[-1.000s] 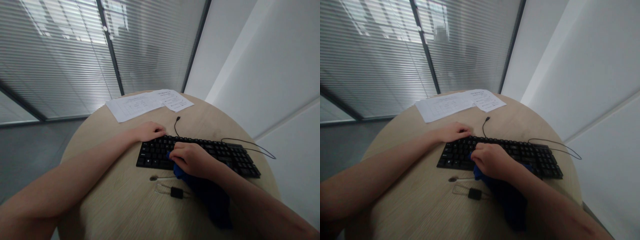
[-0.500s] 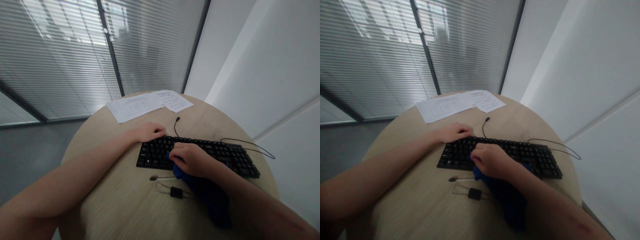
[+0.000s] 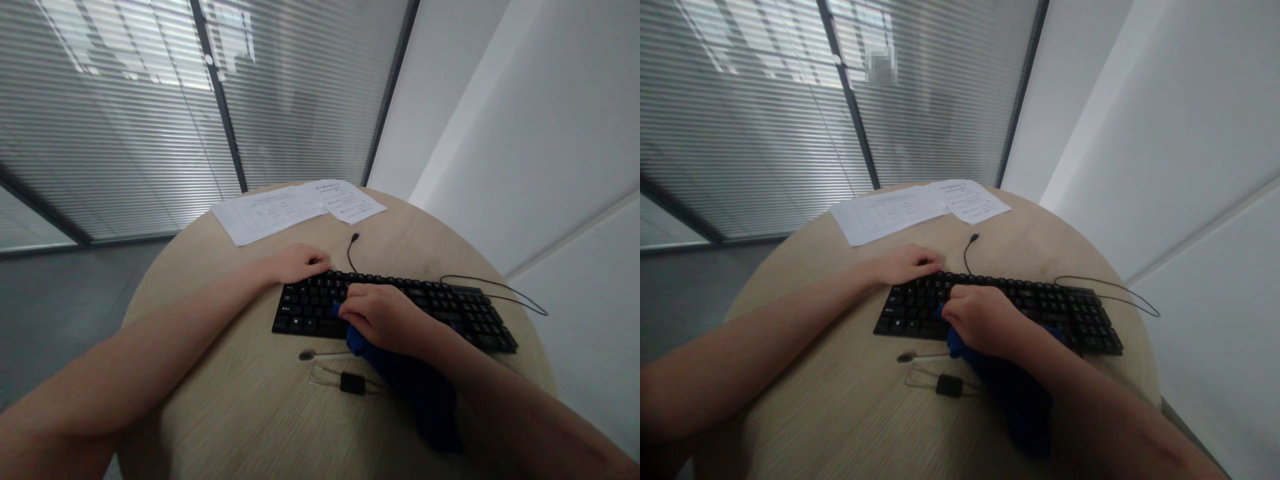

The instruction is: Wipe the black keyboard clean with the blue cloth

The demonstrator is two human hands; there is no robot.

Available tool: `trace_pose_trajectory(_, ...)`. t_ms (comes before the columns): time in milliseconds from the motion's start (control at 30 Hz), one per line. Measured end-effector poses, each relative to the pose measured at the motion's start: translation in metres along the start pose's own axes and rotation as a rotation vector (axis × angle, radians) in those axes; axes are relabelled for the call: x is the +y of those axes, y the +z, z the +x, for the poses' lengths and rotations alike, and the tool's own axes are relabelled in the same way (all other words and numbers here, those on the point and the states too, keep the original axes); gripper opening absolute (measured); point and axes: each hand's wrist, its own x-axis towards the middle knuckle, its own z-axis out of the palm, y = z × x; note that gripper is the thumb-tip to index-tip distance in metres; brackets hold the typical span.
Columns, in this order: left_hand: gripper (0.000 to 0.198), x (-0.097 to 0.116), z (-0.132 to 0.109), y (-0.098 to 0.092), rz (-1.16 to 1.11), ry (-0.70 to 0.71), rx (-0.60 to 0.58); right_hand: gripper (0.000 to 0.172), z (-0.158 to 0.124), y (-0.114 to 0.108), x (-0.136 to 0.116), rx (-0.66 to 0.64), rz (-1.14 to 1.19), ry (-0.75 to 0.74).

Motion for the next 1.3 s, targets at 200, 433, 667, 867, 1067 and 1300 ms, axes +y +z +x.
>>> trace_pose_trajectory(200, 0.041, 0.0, 0.0, 0.0, 0.003, 0.001, -0.015, 0.019, 0.0, 0.0, 0.0, 0.046, -0.006, 0.035)
trace_pose_trajectory(433, 0.04, 0.001, 0.001, 0.0, 0.005, -0.003, -0.02, 0.017, -0.006, -0.015, 0.01, 0.092, 0.044, 0.103)
trace_pose_trajectory(667, 0.041, 0.0, 0.001, 0.001, 0.008, -0.024, -0.005, 0.017, -0.006, -0.013, 0.007, -0.067, 0.02, 0.09)
trace_pose_trajectory(867, 0.042, -0.001, 0.001, 0.001, -0.015, -0.004, 0.0, 0.016, -0.006, -0.014, 0.007, -0.094, 0.033, 0.061)
trace_pose_trajectory(1067, 0.04, 0.0, 0.0, 0.0, -0.021, -0.002, 0.003, 0.019, -0.005, -0.015, 0.003, -0.088, 0.0, 0.057)
trace_pose_trajectory(1300, 0.039, 0.001, 0.0, 0.0, -0.013, -0.003, 0.001, 0.018, -0.005, -0.015, 0.005, -0.082, -0.012, 0.06)
